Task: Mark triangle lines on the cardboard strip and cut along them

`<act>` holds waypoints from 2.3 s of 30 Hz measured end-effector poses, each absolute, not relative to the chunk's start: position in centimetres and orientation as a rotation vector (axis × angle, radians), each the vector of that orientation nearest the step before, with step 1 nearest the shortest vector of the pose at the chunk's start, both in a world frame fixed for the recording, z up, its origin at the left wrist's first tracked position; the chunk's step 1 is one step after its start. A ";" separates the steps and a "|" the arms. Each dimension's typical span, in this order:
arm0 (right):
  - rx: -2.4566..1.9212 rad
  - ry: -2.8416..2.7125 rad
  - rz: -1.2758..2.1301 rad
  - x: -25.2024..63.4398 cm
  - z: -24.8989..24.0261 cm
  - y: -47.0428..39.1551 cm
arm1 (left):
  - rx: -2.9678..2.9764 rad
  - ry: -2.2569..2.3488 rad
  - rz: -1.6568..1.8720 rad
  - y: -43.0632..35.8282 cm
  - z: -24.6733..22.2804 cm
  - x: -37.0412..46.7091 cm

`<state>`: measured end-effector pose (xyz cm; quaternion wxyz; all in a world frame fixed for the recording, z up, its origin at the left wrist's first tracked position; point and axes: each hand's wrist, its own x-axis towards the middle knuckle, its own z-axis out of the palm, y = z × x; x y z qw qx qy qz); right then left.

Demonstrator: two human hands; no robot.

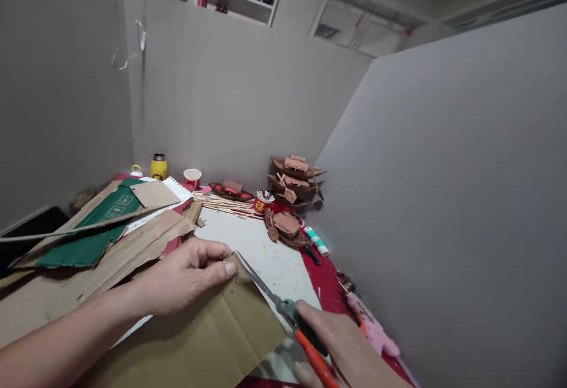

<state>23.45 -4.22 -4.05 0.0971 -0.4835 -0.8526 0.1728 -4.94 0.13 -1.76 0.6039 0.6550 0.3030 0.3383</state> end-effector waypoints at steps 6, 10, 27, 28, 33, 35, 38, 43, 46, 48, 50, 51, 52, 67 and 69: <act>-1.444 -2.534 0.362 22.5 -2.1 -4.7 | 1.537 0.739 0.813 -1.4 -1.3 -5.0; -1.385 -2.508 0.328 22.8 -1.7 -5.7 | 1.578 0.775 0.865 -2.4 -0.3 -4.6; -1.358 -2.469 0.258 23.0 -3.5 -6.9 | 1.654 0.915 0.906 -4.4 0.2 -4.3; -1.351 -2.464 0.266 23.0 -3.5 -6.9 | 1.656 0.922 0.910 -4.4 0.2 -4.3; -1.347 -2.443 0.288 23.1 -3.3 -6.9 | 1.707 0.970 0.911 -4.3 0.6 -4.2; -1.376 -2.441 0.307 22.9 -2.8 -7.0 | 1.734 0.980 0.915 -4.5 0.9 -4.2; -1.401 -2.438 0.347 22.7 -2.2 -7.1 | 1.758 0.995 0.902 -4.6 1.0 -4.3; -1.389 -2.435 0.391 22.6 -1.8 -7.0 | 1.760 0.999 0.920 -4.5 0.9 -4.4; -1.386 -2.452 0.381 22.7 -1.7 -6.8 | 1.756 1.004 0.940 -4.4 0.6 -4.5; -1.398 -2.477 0.388 22.8 -1.7 -6.5 | 1.760 1.003 0.951 -4.3 0.4 -4.5; -1.414 -2.511 0.382 22.9 -1.9 -6.3 | 1.767 1.005 0.947 -4.3 0.3 -4.4; -1.413 -2.531 0.389 22.9 -2.0 -6.2 | 1.772 1.010 0.943 -4.3 0.3 -4.4; -1.407 -2.547 0.395 22.8 -2.1 -6.1 | 1.777 1.020 0.932 -4.3 0.4 -4.4; -1.310 -2.507 0.479 22.8 -3.5 -6.3 | 1.929 1.031 0.917 -4.4 0.5 -4.7; -1.307 -2.491 0.497 22.9 -3.8 -6.2 | 1.935 1.012 0.936 -4.5 0.5 -4.6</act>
